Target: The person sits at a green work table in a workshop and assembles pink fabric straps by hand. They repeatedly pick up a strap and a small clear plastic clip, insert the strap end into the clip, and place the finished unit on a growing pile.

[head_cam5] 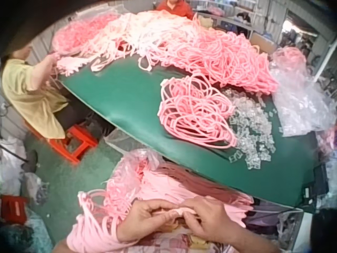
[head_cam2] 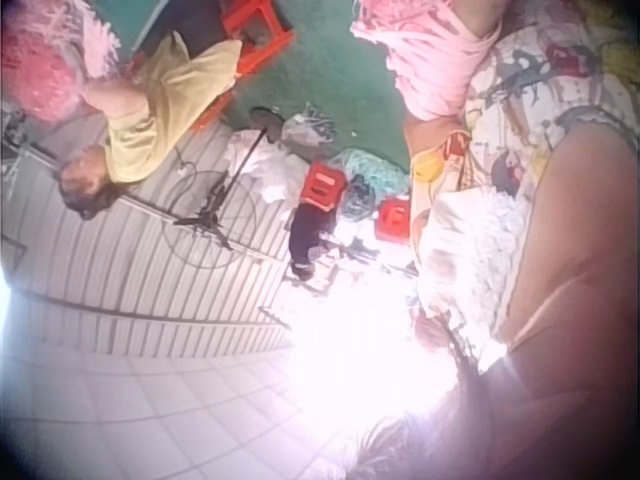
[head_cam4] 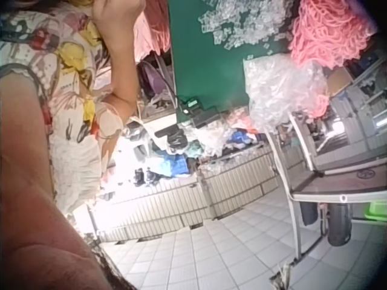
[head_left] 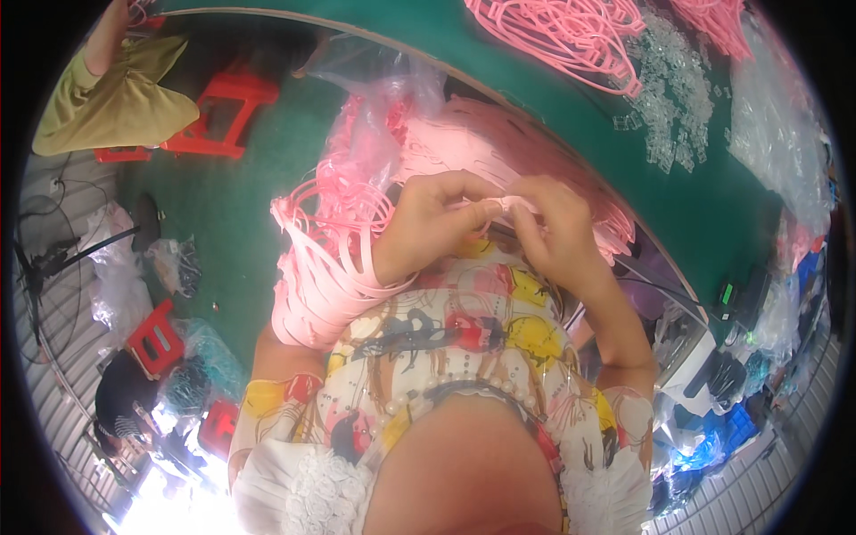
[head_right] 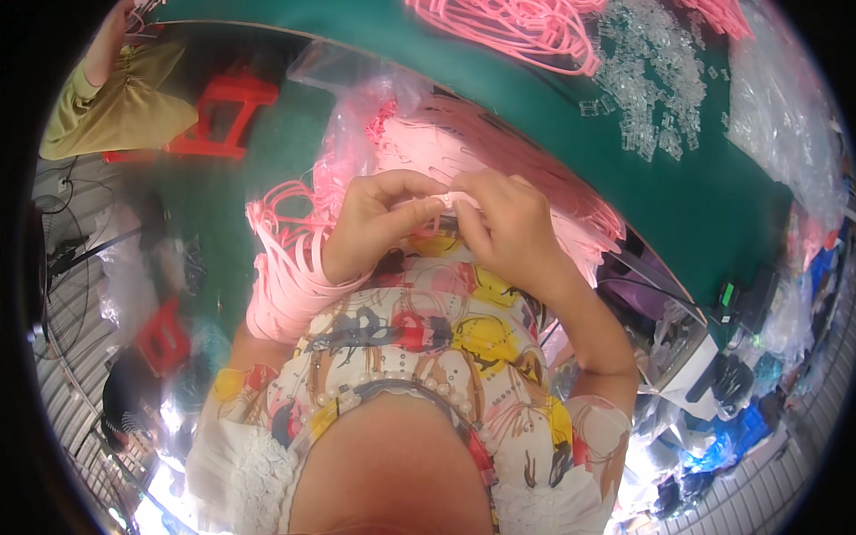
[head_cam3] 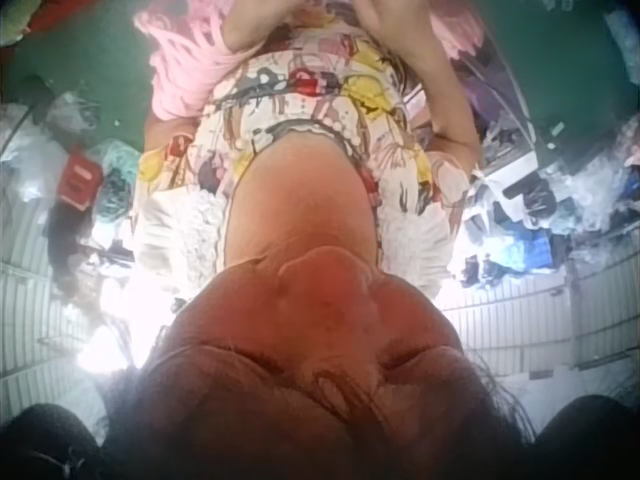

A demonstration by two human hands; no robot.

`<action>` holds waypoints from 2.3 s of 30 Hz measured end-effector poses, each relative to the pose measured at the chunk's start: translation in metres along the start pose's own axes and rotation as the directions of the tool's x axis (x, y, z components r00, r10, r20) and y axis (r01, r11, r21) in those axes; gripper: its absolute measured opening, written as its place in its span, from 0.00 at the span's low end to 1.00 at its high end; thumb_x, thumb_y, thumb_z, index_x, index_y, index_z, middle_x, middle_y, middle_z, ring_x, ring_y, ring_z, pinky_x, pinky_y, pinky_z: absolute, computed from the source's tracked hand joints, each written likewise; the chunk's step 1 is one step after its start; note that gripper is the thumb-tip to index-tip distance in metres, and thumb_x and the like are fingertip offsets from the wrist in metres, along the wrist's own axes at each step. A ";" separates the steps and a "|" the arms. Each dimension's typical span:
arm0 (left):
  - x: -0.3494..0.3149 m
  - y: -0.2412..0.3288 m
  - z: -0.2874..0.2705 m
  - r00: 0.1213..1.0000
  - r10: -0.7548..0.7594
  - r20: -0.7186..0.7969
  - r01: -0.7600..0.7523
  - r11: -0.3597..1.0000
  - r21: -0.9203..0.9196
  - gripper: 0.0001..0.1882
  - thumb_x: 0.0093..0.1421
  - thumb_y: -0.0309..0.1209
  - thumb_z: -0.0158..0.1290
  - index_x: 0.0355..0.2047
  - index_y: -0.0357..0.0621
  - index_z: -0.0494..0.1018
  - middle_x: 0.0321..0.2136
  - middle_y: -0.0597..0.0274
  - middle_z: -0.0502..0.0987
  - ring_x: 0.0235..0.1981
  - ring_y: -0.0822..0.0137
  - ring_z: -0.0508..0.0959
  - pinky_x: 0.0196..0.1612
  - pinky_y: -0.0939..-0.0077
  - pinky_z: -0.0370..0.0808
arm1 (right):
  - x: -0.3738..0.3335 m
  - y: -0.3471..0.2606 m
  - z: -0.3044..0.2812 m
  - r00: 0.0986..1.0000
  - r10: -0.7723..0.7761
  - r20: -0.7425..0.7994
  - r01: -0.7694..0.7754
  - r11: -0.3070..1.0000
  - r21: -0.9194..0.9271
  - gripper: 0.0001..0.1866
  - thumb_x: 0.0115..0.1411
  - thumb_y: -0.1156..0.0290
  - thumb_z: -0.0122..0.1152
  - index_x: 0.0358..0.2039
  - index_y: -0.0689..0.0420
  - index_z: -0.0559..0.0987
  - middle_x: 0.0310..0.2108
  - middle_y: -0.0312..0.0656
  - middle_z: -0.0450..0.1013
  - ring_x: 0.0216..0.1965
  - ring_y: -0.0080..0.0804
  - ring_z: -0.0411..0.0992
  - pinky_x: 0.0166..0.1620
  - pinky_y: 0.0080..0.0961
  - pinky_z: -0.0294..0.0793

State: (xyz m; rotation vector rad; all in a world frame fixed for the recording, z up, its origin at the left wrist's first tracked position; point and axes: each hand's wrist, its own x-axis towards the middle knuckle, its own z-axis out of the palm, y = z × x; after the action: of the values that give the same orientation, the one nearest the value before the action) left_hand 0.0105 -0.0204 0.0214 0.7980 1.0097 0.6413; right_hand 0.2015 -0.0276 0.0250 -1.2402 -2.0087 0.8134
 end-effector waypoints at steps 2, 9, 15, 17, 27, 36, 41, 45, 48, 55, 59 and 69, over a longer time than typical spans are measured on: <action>0.000 0.001 0.001 0.999 0.050 0.006 -0.050 0.997 0.056 0.10 0.58 0.25 0.57 0.40 0.34 0.76 0.29 0.63 0.78 0.27 0.79 0.76 0.28 0.88 0.73 | 0.004 -0.008 -0.004 1.000 0.007 -0.015 -0.005 0.989 0.147 0.10 0.50 0.76 0.62 0.36 0.60 0.78 0.31 0.48 0.74 0.32 0.43 0.74 0.36 0.34 0.72; -0.001 0.012 -0.001 0.987 -0.117 0.111 0.116 0.993 0.011 0.10 0.58 0.27 0.55 0.37 0.31 0.76 0.22 0.64 0.75 0.23 0.79 0.72 0.25 0.86 0.69 | -0.001 0.002 -0.005 0.999 -0.042 0.023 0.036 0.976 0.213 0.13 0.47 0.79 0.64 0.36 0.61 0.79 0.31 0.46 0.74 0.32 0.40 0.73 0.33 0.29 0.73; 0.004 0.009 -0.012 0.963 -0.125 0.239 0.130 0.992 -0.004 0.10 0.59 0.29 0.55 0.34 0.30 0.77 0.20 0.64 0.74 0.22 0.79 0.71 0.24 0.86 0.67 | -0.005 0.006 0.001 1.000 -0.028 -0.008 0.029 0.961 0.276 0.13 0.46 0.78 0.66 0.35 0.60 0.79 0.30 0.44 0.74 0.30 0.35 0.73 0.30 0.25 0.72; 0.003 0.013 -0.014 0.960 -0.104 0.259 0.107 0.994 0.003 0.10 0.59 0.29 0.55 0.34 0.30 0.77 0.20 0.64 0.74 0.22 0.79 0.70 0.24 0.85 0.68 | -0.006 0.007 0.002 1.000 -0.008 -0.005 0.009 0.951 0.308 0.13 0.46 0.77 0.67 0.34 0.60 0.80 0.30 0.43 0.74 0.31 0.34 0.73 0.30 0.25 0.71; 0.001 -0.004 -0.011 0.831 0.522 0.190 -0.531 0.645 0.550 0.09 0.54 0.29 0.57 0.34 0.38 0.78 0.23 0.55 0.79 0.23 0.63 0.80 0.27 0.75 0.75 | -0.004 -0.007 -0.003 0.956 0.259 0.135 -0.292 0.871 0.396 0.10 0.52 0.75 0.65 0.36 0.63 0.79 0.33 0.44 0.76 0.31 0.32 0.76 0.33 0.23 0.73; -0.004 0.003 -0.011 0.974 0.157 0.162 -0.186 0.966 0.182 0.05 0.55 0.25 0.56 0.29 0.35 0.76 0.25 0.63 0.76 0.27 0.74 0.76 0.29 0.81 0.70 | -0.010 -0.017 0.002 0.994 0.097 -0.049 -0.081 0.959 0.270 0.07 0.54 0.76 0.61 0.34 0.63 0.79 0.27 0.45 0.75 0.28 0.33 0.75 0.30 0.24 0.73; -0.003 0.019 -0.025 0.924 -0.147 0.353 0.125 0.989 0.083 0.05 0.56 0.25 0.53 0.28 0.36 0.76 0.25 0.66 0.75 0.27 0.78 0.73 0.30 0.84 0.68 | -0.007 -0.016 0.000 0.995 -0.100 0.002 0.098 0.977 0.192 0.07 0.52 0.79 0.61 0.33 0.62 0.79 0.26 0.46 0.74 0.26 0.39 0.74 0.29 0.27 0.72; 0.004 0.012 -0.034 0.858 -0.143 0.494 0.113 0.989 0.091 0.05 0.56 0.24 0.51 0.28 0.36 0.75 0.24 0.66 0.75 0.26 0.78 0.73 0.30 0.86 0.67 | -0.003 -0.011 -0.010 0.932 -0.320 0.171 0.277 0.932 0.233 0.09 0.51 0.80 0.60 0.35 0.62 0.79 0.26 0.46 0.74 0.27 0.39 0.74 0.30 0.28 0.72; 0.006 0.012 -0.030 0.854 -0.167 0.493 0.178 0.984 0.024 0.07 0.54 0.29 0.52 0.26 0.37 0.76 0.19 0.67 0.74 0.22 0.78 0.73 0.26 0.85 0.68 | -0.001 -0.010 -0.015 0.937 -0.218 0.272 0.128 0.941 0.314 0.09 0.52 0.78 0.60 0.35 0.62 0.79 0.28 0.44 0.75 0.28 0.37 0.75 0.31 0.27 0.72; -0.001 0.018 -0.023 0.934 0.012 0.357 -0.094 0.972 0.215 0.04 0.53 0.27 0.57 0.28 0.41 0.76 0.25 0.67 0.76 0.26 0.76 0.74 0.28 0.81 0.67 | 0.007 0.007 -0.014 0.936 0.033 0.351 -0.246 0.774 0.583 0.07 0.56 0.74 0.60 0.35 0.63 0.78 0.32 0.43 0.77 0.27 0.25 0.74 0.31 0.20 0.72; -0.001 0.009 -0.017 0.778 0.484 0.400 -0.622 0.507 0.597 0.06 0.50 0.29 0.60 0.28 0.42 0.77 0.23 0.65 0.74 0.22 0.73 0.73 0.28 0.77 0.68 | 0.007 0.019 -0.012 0.783 0.107 0.613 -0.583 0.472 0.662 0.05 0.58 0.75 0.60 0.34 0.62 0.78 0.28 0.42 0.76 0.24 0.21 0.73 0.27 0.18 0.70; -0.011 0.033 -0.020 0.938 0.140 0.318 -0.231 0.936 0.267 0.14 0.56 0.25 0.55 0.42 0.36 0.69 0.28 0.65 0.73 0.31 0.77 0.74 0.35 0.81 0.72 | 0.015 0.008 -0.010 0.912 0.028 0.409 -0.261 0.810 0.526 0.09 0.57 0.71 0.62 0.37 0.62 0.78 0.29 0.39 0.77 0.34 0.22 0.73 0.39 0.21 0.71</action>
State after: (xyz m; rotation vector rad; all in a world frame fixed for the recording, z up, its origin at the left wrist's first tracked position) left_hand -0.0157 -0.0046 0.0473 1.2333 0.7692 0.5156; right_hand 0.2080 -0.0094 0.0281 -0.9283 -1.7400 1.7092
